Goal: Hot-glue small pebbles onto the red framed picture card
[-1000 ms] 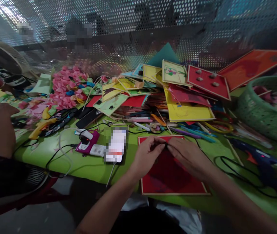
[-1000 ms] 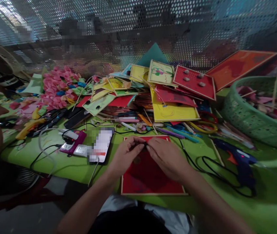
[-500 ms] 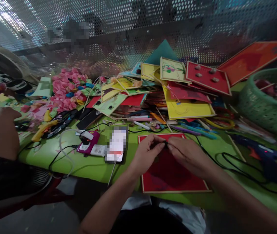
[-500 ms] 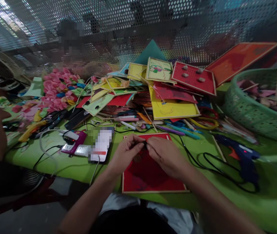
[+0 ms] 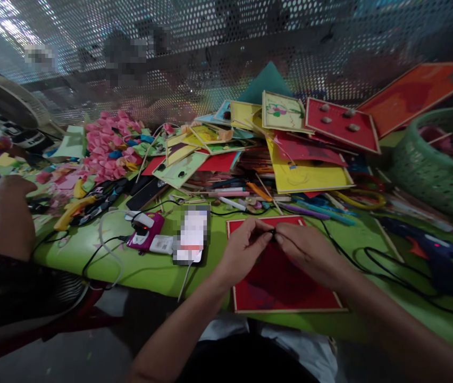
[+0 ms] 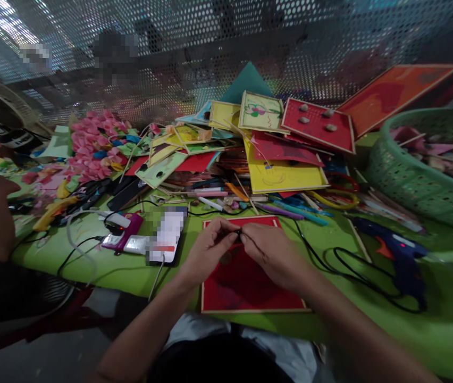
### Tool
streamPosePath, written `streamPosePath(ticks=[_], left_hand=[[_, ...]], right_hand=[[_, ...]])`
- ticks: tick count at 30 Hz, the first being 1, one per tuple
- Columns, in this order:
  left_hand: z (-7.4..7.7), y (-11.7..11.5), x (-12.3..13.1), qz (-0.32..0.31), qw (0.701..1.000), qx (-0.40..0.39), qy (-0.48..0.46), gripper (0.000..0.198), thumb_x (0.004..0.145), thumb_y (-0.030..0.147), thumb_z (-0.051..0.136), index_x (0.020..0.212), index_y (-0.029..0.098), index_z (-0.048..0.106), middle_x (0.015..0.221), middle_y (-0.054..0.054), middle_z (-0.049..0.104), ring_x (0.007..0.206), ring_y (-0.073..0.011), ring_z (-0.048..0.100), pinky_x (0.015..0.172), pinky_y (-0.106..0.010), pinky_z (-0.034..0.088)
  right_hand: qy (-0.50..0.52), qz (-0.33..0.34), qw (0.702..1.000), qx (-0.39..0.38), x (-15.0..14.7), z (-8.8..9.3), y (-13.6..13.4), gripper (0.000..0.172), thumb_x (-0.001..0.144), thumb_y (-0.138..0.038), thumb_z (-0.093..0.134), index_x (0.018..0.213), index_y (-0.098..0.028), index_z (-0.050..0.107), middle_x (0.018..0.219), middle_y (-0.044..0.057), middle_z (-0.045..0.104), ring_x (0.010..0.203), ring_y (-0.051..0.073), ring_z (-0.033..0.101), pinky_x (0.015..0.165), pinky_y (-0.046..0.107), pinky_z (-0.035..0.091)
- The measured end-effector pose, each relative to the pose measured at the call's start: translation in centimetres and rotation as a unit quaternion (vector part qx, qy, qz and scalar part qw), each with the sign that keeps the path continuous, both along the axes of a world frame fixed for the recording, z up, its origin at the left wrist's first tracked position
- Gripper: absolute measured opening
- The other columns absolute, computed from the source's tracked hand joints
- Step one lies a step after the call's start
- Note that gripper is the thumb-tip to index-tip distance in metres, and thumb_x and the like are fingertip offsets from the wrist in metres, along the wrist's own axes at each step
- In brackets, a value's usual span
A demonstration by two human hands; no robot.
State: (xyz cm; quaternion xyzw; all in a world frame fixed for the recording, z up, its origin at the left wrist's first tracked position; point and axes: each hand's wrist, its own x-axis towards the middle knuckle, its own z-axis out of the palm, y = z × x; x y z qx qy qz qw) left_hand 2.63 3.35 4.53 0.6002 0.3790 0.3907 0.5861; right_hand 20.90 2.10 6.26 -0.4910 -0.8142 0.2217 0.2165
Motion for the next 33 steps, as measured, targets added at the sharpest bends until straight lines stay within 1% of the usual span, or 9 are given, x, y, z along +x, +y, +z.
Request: streamPosePath(ticks=[6, 11, 16, 18, 21, 23, 27, 30, 33], left_hand=[[0.03, -0.02, 0.03, 0.012, 1.000, 0.022, 0.018, 0.011, 0.093, 0.027, 0.057, 0.098, 0.018, 0.061, 0.097, -0.005, 0.064, 0.092, -0.0169, 0.058, 0.085, -0.029, 0.046], [-0.18, -0.07, 0.13, 0.013, 1.000, 0.020, 0.004, 0.009, 0.093, 0.026, 0.057, 0.098, 0.018, 0.061, 0.096, -0.004, 0.063, 0.092, -0.0162, 0.058, 0.086, -0.029, 0.046], [-0.10, -0.06, 0.17, 0.009, 0.998, -0.048, -0.026, 0.011, 0.093, 0.028, 0.058, 0.098, 0.018, 0.060, 0.093, -0.003, 0.064, 0.089, -0.0154, 0.059, 0.080, -0.027, 0.047], [0.09, -0.04, 0.12, 0.011, 0.996, -0.077, -0.039, 0.013, 0.092, 0.030, 0.060, 0.098, 0.019, 0.059, 0.090, -0.002, 0.063, 0.085, -0.0145, 0.058, 0.077, -0.026, 0.047], [0.25, 0.00, 0.03, 0.024, 0.994, -0.092, -0.046, 0.017, 0.091, 0.034, 0.062, 0.099, 0.019, 0.059, 0.090, -0.001, 0.061, 0.081, -0.0134, 0.056, 0.071, -0.024, 0.046], [0.23, -0.01, 0.01, 0.022, 0.995, -0.091, -0.042, 0.019, 0.091, 0.036, 0.062, 0.100, 0.019, 0.059, 0.089, 0.000, 0.059, 0.078, -0.0124, 0.054, 0.067, -0.023, 0.043], [0.10, -0.06, 0.07, 0.012, 0.994, -0.102, -0.038, 0.022, 0.091, 0.041, 0.061, 0.099, 0.020, 0.058, 0.082, 0.002, 0.056, 0.067, -0.0105, 0.048, 0.059, -0.022, 0.039], [-0.04, -0.08, 0.09, 0.004, 0.994, -0.109, -0.032, 0.024, 0.091, 0.043, 0.061, 0.098, 0.021, 0.056, 0.077, 0.003, 0.053, 0.062, -0.0102, 0.045, 0.052, -0.022, 0.034], [-0.25, -0.05, 0.05, -0.003, 0.994, -0.107, -0.030, 0.023, 0.092, 0.043, 0.059, 0.098, 0.021, 0.056, 0.074, 0.003, 0.052, 0.059, -0.0101, 0.044, 0.052, -0.022, 0.033]], right_hand=[[-0.052, -0.048, 0.997, 0.039, -0.95, -0.01, -0.32, 0.027, 0.094, -0.026, 0.031, 0.071, -0.023, 0.044, 0.064, 0.003, 0.057, 0.057, 0.017, 0.049, 0.056, 0.029, 0.031], [-0.051, -0.059, 0.996, 0.037, -1.10, -0.21, -0.43, 0.025, 0.093, -0.026, 0.032, 0.071, -0.023, 0.044, 0.067, 0.005, 0.059, 0.060, 0.018, 0.051, 0.058, 0.029, 0.032], [-0.004, -0.052, 0.999, 0.001, -0.79, -0.16, -0.38, 0.030, 0.097, -0.029, 0.032, 0.072, -0.022, 0.046, 0.068, 0.004, 0.060, 0.061, 0.017, 0.051, 0.060, 0.028, 0.035], [0.040, -0.036, 0.998, -0.025, -0.63, -0.11, -0.34, 0.032, 0.100, -0.031, 0.032, 0.077, -0.021, 0.051, 0.074, 0.004, 0.063, 0.066, 0.017, 0.054, 0.062, 0.028, 0.038], [0.084, -0.007, 0.995, -0.056, -0.50, 0.00, -0.24, 0.032, 0.104, -0.035, 0.033, 0.088, -0.021, 0.057, 0.083, 0.004, 0.066, 0.072, 0.017, 0.057, 0.066, 0.028, 0.042], [0.070, -0.003, 0.996, -0.048, -0.51, 0.07, -0.12, 0.030, 0.103, -0.034, 0.034, 0.086, -0.021, 0.056, 0.082, 0.005, 0.066, 0.071, 0.017, 0.056, 0.065, 0.028, 0.042], [0.003, -0.017, 1.000, -0.002, -0.69, 0.04, 0.05, 0.027, 0.098, -0.029, 0.035, 0.074, -0.022, 0.046, 0.070, 0.003, 0.060, 0.061, 0.016, 0.051, 0.058, 0.028, 0.036], [-0.033, -0.023, 0.999, 0.016, -0.82, -0.09, 0.04, 0.025, 0.095, -0.027, 0.035, 0.071, -0.023, 0.042, 0.065, 0.002, 0.056, 0.057, 0.016, 0.048, 0.056, 0.028, 0.033], [-0.043, -0.031, 0.998, 0.023, -0.94, -0.24, -0.05, 0.024, 0.093, -0.027, 0.035, 0.070, -0.023, 0.041, 0.064, 0.002, 0.056, 0.056, 0.016, 0.048, 0.055, 0.028, 0.031]])
